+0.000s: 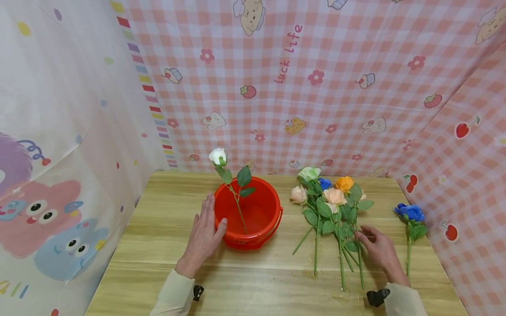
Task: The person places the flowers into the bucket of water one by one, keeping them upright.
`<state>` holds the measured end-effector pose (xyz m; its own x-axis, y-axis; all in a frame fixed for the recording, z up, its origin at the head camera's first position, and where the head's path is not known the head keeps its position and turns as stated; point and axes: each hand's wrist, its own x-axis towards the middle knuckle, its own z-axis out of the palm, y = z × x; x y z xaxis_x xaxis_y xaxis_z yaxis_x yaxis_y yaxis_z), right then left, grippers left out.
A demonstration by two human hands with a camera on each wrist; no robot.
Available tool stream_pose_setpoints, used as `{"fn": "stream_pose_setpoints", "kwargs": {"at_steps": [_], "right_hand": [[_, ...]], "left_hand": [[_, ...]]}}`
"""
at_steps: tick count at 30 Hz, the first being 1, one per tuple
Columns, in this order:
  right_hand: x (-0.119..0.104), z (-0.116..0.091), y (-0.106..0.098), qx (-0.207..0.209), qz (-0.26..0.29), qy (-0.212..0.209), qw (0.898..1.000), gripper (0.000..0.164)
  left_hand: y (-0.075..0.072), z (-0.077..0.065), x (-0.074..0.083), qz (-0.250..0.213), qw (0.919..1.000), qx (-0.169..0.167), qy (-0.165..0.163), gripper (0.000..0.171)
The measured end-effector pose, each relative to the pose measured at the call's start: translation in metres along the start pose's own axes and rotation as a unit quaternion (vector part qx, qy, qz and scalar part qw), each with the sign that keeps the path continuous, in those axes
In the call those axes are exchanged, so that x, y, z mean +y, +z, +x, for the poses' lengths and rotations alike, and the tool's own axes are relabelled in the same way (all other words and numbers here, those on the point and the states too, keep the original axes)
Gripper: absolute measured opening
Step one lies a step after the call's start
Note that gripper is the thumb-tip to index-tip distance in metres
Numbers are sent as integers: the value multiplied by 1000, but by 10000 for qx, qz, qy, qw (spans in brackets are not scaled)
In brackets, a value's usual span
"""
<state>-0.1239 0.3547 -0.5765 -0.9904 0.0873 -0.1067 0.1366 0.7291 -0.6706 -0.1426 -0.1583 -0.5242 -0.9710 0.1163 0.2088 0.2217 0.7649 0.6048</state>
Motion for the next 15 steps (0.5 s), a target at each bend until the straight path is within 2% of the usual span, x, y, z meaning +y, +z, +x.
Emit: {"fn": "stream_pose_setpoints", "kwargs": {"at_steps": [6,11,15], "right_hand": [[2,1,-3,-275,583,185,9977,60],[5,1,-4,-515,1252,426,9899,61],[6,3,-5,-613,1532,562,9847,61]], "left_hand": [[0,0,0,-2,10000,-16,2,77],[-1,0,0,-38,10000,-39,-15,76],[-1,0,0,-24,10000,-30,2,77]]}}
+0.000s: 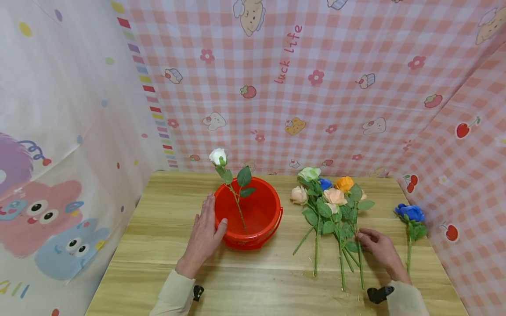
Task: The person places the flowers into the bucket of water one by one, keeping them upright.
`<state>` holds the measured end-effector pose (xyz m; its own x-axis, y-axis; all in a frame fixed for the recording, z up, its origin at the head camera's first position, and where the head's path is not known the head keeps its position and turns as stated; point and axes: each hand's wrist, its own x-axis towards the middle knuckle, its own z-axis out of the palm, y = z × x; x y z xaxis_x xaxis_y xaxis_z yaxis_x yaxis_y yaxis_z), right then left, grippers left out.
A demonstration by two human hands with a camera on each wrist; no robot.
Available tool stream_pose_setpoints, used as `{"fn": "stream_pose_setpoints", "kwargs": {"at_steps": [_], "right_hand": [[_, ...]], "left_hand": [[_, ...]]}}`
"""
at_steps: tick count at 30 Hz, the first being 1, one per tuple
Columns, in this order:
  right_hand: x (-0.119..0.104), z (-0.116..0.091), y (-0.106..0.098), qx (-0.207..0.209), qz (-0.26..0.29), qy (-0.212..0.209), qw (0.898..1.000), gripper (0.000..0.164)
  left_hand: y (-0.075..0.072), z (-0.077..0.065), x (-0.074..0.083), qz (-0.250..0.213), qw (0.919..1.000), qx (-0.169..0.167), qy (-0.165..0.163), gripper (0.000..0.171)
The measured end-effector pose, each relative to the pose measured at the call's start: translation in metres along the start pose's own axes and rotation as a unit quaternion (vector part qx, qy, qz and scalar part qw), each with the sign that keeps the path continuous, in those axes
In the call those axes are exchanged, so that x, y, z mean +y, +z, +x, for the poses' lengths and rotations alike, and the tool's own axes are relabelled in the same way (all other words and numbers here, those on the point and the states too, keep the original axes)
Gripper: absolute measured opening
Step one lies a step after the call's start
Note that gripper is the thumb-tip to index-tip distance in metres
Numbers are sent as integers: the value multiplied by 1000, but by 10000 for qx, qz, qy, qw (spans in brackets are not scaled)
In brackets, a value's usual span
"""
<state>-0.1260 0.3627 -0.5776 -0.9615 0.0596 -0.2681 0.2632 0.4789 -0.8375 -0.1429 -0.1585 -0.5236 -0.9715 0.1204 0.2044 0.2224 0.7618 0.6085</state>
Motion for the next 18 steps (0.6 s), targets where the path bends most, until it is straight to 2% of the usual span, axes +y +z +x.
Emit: {"fn": "stream_pose_setpoints", "kwargs": {"at_steps": [13,18], "right_hand": [[-2,2,-1,-90,108,253,9996,53],[-1,3,-2,-62,116,226,9997,49]], "left_hand": [[-1,-1,0,-1,10000,-3,-5,76],[-1,0,1,-25,10000,-11,-12,76]]}}
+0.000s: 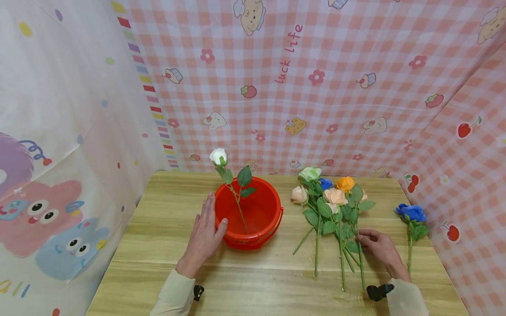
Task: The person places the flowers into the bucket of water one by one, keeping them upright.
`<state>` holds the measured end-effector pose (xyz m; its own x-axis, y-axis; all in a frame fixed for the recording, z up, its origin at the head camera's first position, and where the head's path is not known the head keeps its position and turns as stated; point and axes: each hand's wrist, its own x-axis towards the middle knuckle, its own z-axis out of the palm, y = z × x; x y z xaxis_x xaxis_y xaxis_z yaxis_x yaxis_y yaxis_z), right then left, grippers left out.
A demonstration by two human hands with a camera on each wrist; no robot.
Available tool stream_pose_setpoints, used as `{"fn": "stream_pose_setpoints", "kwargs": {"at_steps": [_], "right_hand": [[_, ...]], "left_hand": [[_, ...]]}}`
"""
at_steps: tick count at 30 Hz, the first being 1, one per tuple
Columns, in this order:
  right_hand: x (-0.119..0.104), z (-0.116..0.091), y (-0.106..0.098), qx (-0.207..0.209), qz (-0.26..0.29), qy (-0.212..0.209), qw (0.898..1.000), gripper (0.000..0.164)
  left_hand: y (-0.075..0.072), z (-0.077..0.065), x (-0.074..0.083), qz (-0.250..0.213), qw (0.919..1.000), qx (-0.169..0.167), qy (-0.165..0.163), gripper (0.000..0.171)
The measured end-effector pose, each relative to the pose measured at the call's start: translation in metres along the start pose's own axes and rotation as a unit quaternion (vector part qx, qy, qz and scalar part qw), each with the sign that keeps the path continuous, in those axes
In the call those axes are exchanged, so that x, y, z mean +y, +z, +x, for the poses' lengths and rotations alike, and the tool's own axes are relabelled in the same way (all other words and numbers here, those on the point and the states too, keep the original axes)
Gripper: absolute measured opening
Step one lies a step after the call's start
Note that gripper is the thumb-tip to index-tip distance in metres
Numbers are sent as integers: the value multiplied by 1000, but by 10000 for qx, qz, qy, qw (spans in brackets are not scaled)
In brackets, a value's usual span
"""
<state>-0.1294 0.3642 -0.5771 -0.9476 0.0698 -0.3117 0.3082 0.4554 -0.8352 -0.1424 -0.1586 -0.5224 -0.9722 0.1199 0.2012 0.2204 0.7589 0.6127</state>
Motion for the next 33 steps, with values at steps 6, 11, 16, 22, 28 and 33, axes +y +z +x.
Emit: {"fn": "stream_pose_setpoints", "kwargs": {"at_steps": [6,11,16,22,28,33], "right_hand": [[2,1,0,42,0,-59,10000,47],[-1,-1,-1,85,2,-26,10000,48],[-3,-4,-1,83,177,-16,9998,47],[-10,-10,-3,27,599,20,9982,51],[-18,-14,-5,30,844,1,9964,53],[-23,-15,-7,1,961,-80,9953,54]], "left_hand": [[0,0,-1,-14,10000,-11,-23,76],[1,0,-1,-30,10000,-9,-26,77],[1,0,-2,-37,10000,9,-3,77],[1,0,-1,-44,10000,10,1,77],[1,0,-1,-79,10000,-12,-27,77],[1,0,0,-66,10000,-25,-44,77]]}}
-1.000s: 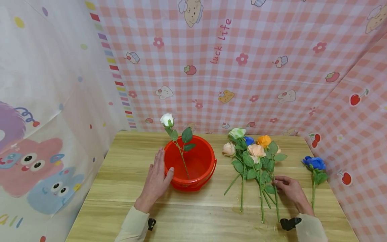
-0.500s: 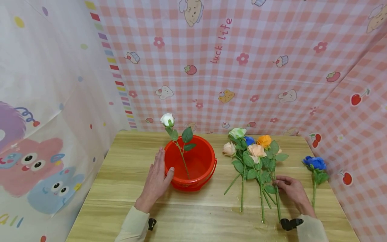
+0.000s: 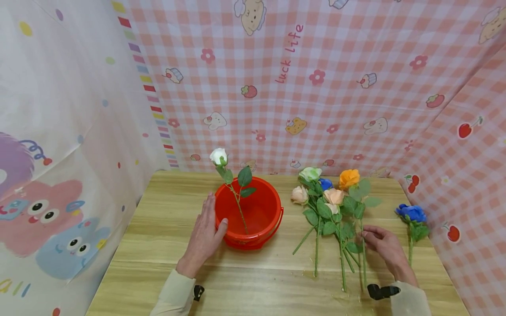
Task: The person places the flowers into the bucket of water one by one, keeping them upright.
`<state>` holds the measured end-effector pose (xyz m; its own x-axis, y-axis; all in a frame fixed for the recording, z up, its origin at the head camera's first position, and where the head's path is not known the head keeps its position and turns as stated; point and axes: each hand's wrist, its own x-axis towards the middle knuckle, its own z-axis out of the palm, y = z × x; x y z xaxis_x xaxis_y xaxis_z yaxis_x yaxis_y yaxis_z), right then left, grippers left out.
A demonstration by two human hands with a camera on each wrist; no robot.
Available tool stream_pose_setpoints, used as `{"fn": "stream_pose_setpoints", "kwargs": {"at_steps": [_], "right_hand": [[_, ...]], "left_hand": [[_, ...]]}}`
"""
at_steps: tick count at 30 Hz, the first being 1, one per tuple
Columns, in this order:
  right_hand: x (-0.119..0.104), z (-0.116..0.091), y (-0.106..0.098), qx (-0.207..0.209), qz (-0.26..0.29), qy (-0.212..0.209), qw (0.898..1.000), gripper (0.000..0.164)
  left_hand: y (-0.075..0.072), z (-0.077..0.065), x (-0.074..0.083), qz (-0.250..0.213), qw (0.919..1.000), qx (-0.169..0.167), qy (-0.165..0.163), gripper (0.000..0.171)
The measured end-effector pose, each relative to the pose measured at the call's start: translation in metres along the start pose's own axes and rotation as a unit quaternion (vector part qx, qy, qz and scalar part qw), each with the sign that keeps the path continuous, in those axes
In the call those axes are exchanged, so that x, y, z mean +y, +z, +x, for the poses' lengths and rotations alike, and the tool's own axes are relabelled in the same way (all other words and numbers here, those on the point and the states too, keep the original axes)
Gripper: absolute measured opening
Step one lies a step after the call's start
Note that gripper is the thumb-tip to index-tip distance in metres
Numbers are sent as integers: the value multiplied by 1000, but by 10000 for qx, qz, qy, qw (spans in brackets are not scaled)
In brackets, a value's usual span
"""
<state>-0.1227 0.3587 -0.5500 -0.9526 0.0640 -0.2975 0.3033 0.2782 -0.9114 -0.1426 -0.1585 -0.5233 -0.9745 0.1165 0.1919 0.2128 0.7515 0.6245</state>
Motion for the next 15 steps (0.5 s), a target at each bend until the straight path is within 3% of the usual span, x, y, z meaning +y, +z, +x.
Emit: {"fn": "stream_pose_setpoints", "kwargs": {"at_steps": [15], "right_hand": [[-15,-9,2,234,815,-692,9940,48]], "left_hand": [[1,0,-1,16,10000,57,43,77]]}}
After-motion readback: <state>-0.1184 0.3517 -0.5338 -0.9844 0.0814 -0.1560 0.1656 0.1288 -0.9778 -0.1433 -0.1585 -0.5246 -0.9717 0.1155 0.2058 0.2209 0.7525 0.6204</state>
